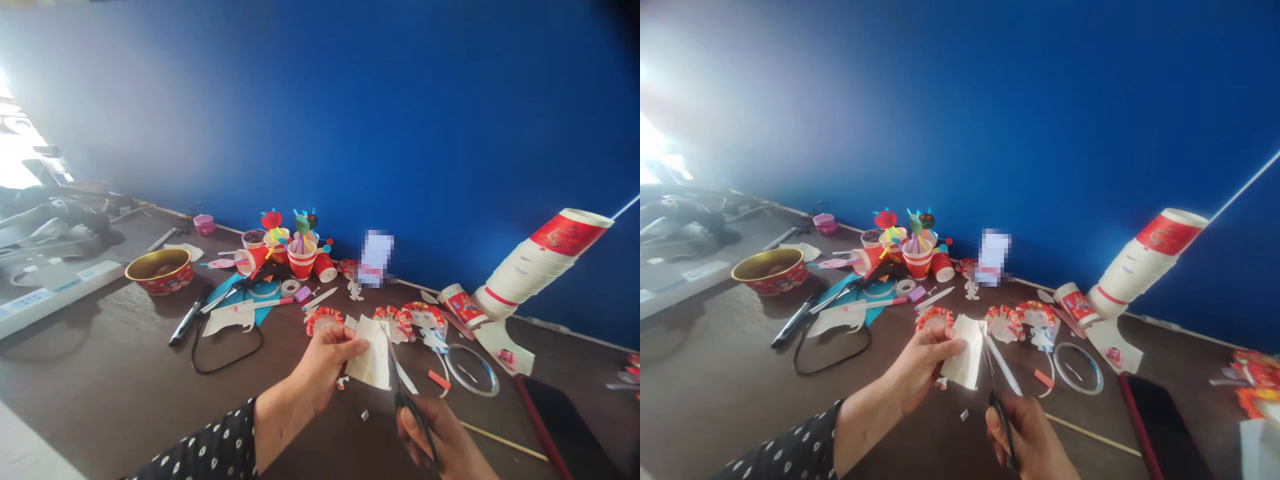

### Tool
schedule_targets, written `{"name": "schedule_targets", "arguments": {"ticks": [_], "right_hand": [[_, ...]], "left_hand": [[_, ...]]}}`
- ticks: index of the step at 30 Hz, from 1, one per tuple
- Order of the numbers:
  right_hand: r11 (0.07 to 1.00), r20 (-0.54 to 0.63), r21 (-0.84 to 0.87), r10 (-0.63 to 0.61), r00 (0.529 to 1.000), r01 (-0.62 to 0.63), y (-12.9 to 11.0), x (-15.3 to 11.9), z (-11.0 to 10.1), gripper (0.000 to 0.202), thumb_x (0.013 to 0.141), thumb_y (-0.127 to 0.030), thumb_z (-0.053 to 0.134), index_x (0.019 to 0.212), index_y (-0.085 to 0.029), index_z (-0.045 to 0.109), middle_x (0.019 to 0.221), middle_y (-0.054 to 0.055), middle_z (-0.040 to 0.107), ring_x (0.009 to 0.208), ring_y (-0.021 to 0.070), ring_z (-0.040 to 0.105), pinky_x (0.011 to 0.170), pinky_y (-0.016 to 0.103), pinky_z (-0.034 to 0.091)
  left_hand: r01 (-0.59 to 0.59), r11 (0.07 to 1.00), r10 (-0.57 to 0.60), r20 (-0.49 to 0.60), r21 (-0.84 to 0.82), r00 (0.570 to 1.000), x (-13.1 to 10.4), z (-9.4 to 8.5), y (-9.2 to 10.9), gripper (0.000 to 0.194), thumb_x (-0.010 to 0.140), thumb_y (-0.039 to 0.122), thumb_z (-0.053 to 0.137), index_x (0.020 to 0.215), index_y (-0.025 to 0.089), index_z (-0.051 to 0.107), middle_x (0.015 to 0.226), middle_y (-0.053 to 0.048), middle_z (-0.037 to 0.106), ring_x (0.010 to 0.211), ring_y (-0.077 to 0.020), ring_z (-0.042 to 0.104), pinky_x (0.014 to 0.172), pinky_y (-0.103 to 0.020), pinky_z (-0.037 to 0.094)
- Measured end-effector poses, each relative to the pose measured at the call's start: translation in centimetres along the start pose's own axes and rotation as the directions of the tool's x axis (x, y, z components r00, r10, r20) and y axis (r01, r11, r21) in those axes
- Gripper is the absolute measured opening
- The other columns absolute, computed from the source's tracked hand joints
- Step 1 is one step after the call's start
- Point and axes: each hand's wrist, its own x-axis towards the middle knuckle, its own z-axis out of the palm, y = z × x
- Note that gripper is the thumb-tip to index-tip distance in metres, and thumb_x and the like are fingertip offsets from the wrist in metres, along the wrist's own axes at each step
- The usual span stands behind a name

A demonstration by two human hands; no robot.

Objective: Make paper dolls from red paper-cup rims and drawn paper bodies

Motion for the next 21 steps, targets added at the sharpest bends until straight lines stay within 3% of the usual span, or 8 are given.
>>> {"name": "schedule_targets", "arguments": {"ticks": [8, 13, 17, 21], "right_hand": [[0.999, -0.065, 0.006, -0.048, 0.997, 0.048, 0.6, -0.2, 0.1, 0.049, 0.070, -0.063, 0.044, 0.058, -0.016, 0.049, 0.051, -0.001, 0.045, 0.049, 0.0092, 0.041, 0.049, 0.023, 0.031], [0.998, 0.025, 0.006, -0.069, 0.997, 0.069, 0.4, 0.3, 0.5, 0.054, 0.065, -0.069, 0.042, 0.051, -0.017, 0.044, 0.045, -0.001, 0.041, 0.045, 0.0084, 0.036, 0.045, 0.022, 0.028], [0.998, -0.084, 0.019, -0.052, 0.995, 0.054, 0.1, 0.3, 1.2, 0.053, 0.066, -0.067, 0.045, 0.051, -0.017, 0.046, 0.046, -0.002, 0.040, 0.044, 0.0075, 0.035, 0.045, 0.021, 0.029], [0.997, -0.092, 0.050, -0.053, 0.994, 0.058, 0.3, 0.5, 1.7, 0.052, 0.063, -0.067, 0.048, 0.051, -0.017, 0.045, 0.045, -0.004, 0.037, 0.043, 0.0066, 0.033, 0.042, 0.020, 0.030]], "left_hand": [[0.030, 0.999, -0.030, 0.006, -0.039, 1.000, -0.2, 0.2, -0.6, 0.029, 0.050, 0.025, 0.075, 0.061, 0.013, 0.051, 0.049, 0.000, 0.057, 0.040, -0.0088, 0.049, 0.035, -0.017, 0.031], [0.058, 0.994, -0.057, 0.018, -0.097, 0.998, -0.6, 0.5, -0.4, 0.030, 0.048, 0.023, 0.075, 0.060, 0.014, 0.049, 0.052, 0.000, 0.057, 0.044, -0.0104, 0.052, 0.041, -0.019, 0.036], [0.070, 0.991, -0.067, 0.026, -0.111, 0.997, -0.8, 0.6, -0.5, 0.030, 0.049, 0.022, 0.075, 0.060, 0.014, 0.047, 0.051, 0.001, 0.056, 0.044, -0.0101, 0.052, 0.043, -0.020, 0.037], [0.087, 0.988, -0.086, 0.014, -0.127, 0.996, -0.8, 0.7, -0.6, 0.033, 0.048, 0.022, 0.075, 0.059, 0.015, 0.045, 0.052, 0.001, 0.056, 0.045, -0.0104, 0.052, 0.043, -0.021, 0.038]]}}
